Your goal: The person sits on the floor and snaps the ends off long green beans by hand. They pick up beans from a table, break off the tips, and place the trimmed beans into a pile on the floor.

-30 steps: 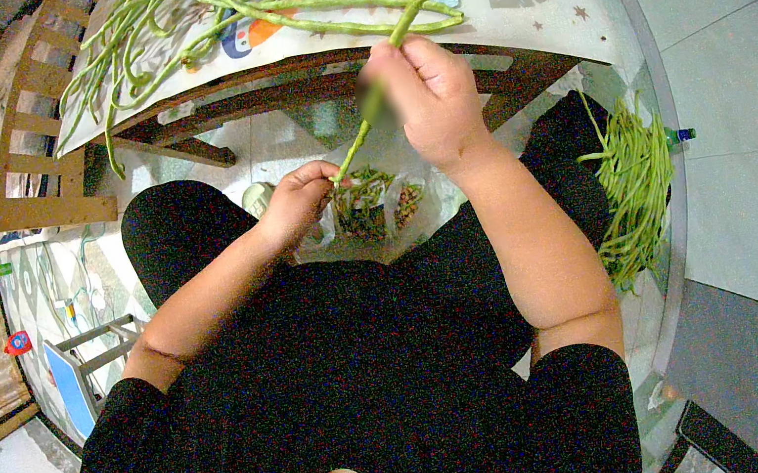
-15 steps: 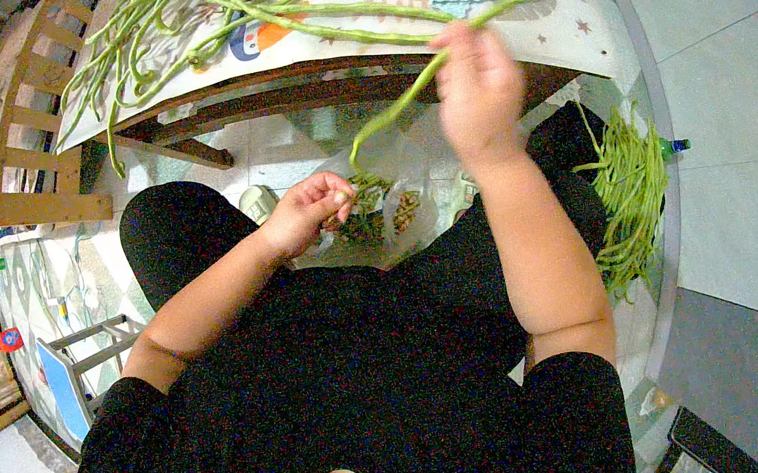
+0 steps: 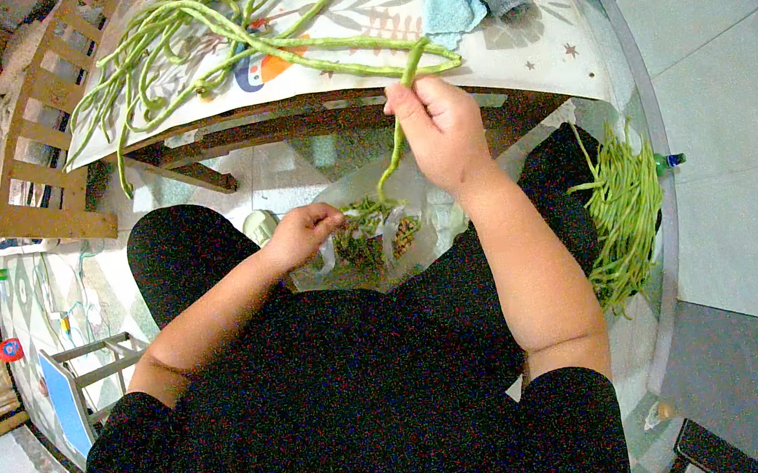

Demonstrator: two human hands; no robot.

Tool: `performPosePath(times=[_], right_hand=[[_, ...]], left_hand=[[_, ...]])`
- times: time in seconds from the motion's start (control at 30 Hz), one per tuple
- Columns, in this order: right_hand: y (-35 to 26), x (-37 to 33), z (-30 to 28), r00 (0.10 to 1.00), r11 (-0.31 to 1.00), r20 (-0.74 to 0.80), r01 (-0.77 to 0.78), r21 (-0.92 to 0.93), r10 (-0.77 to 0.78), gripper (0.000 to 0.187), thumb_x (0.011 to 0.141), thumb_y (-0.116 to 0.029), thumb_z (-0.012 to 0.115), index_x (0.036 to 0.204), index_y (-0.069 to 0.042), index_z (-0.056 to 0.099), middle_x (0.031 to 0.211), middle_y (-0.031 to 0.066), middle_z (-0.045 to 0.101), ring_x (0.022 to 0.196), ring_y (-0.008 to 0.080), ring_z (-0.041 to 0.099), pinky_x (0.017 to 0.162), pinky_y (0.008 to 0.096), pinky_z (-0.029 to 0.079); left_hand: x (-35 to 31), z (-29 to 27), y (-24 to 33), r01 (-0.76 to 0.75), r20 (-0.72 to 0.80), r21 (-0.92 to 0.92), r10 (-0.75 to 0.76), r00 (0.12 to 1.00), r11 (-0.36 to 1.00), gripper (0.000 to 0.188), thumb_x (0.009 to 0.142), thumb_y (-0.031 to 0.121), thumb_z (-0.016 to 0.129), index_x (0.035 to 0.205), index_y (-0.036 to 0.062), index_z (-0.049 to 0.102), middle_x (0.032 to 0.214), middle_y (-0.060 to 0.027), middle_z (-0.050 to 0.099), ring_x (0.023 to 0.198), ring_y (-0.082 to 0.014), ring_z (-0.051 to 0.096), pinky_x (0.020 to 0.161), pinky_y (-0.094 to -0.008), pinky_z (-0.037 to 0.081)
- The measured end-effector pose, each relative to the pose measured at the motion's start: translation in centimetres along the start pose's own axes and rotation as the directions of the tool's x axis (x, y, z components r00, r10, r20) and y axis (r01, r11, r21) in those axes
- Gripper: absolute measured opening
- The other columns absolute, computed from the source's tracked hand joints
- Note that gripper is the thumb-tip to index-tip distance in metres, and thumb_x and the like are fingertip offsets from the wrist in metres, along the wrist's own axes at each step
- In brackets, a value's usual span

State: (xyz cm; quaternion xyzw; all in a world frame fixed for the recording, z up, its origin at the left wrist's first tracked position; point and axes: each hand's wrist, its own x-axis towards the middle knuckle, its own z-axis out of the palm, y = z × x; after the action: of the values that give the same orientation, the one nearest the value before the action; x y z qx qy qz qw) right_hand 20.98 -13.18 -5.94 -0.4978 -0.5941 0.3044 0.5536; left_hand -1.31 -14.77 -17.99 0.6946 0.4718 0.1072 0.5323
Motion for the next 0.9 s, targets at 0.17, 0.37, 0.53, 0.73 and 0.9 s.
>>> performPosePath(times=[0.17,0.37,0.53,0.73,0.9], right_hand=[[-0.6,-0.5,0.8,0.968,0.930,0.177,0.223,-0.291,-0.177,0.024,0.076,-0.017,0.058,0.061,-0.001,0.050,0.057,0.0121,0.047,0.049,0.0272,0.047,0.047,0.0332,0.038],[-0.5,-1.4,2.2,0.966,0.990,0.252,0.094,-0.110,-0.063,0.023,0.082,-0.020,0.052,0.067,-0.003,0.047,0.057,0.0079,0.046,0.050,0.0216,0.047,0.046,0.0316,0.038],[-0.3,-1.8,2.9,0.890,0.874,0.301,-0.420,0.244,0.343,0.022,0.088,-0.024,0.045,0.075,-0.006,0.046,0.060,-0.0025,0.042,0.053,0.0062,0.040,0.045,0.0239,0.034],[0.6,-1.5,3.4,0.832,0.801,0.355,-0.529,0.280,0.425,0.020,0.085,-0.026,0.052,0.074,-0.010,0.047,0.060,-0.0073,0.038,0.050,0.0032,0.030,0.045,0.0194,0.026],[-0.1,-0.7,2.6,0.785,0.606,0.428,-0.619,0.500,0.448,0.021,0.086,-0.028,0.048,0.083,-0.008,0.047,0.056,-0.0050,0.036,0.044,0.0032,0.029,0.039,0.0170,0.022]], left_hand=[[-1.4,-3.3,6.8,-0.240,-0.188,-0.211,0.201,0.961,0.948,0.023,0.087,0.020,0.045,0.080,0.0000,0.055,0.069,-0.0050,0.055,0.066,-0.0126,0.053,0.061,-0.0259,0.043],[-1.3,-6.7,13.1,-0.478,-0.385,0.110,0.481,0.788,0.871,0.006,0.081,0.006,0.051,0.082,0.0014,0.054,0.078,-0.0054,0.055,0.068,-0.0125,0.052,0.061,-0.0248,0.043],[1.2,-11.4,14.7,-0.367,-0.191,0.853,0.875,0.445,0.372,0.017,0.070,0.004,0.055,0.087,0.0046,0.057,0.091,-0.0079,0.057,0.087,-0.0280,0.053,0.076,-0.0362,0.043],[4.7,-14.5,13.0,-0.053,-0.220,0.955,0.814,0.538,0.293,0.024,0.067,0.007,0.056,0.090,0.0116,0.060,0.093,-0.0030,0.057,0.094,-0.0230,0.051,0.093,-0.0401,0.031],[3.6,-13.7,14.3,-0.215,-0.223,0.905,0.841,0.494,0.366,0.021,0.065,0.009,0.059,0.086,0.0123,0.060,0.087,-0.0016,0.056,0.088,-0.0201,0.052,0.091,-0.0403,0.033]])
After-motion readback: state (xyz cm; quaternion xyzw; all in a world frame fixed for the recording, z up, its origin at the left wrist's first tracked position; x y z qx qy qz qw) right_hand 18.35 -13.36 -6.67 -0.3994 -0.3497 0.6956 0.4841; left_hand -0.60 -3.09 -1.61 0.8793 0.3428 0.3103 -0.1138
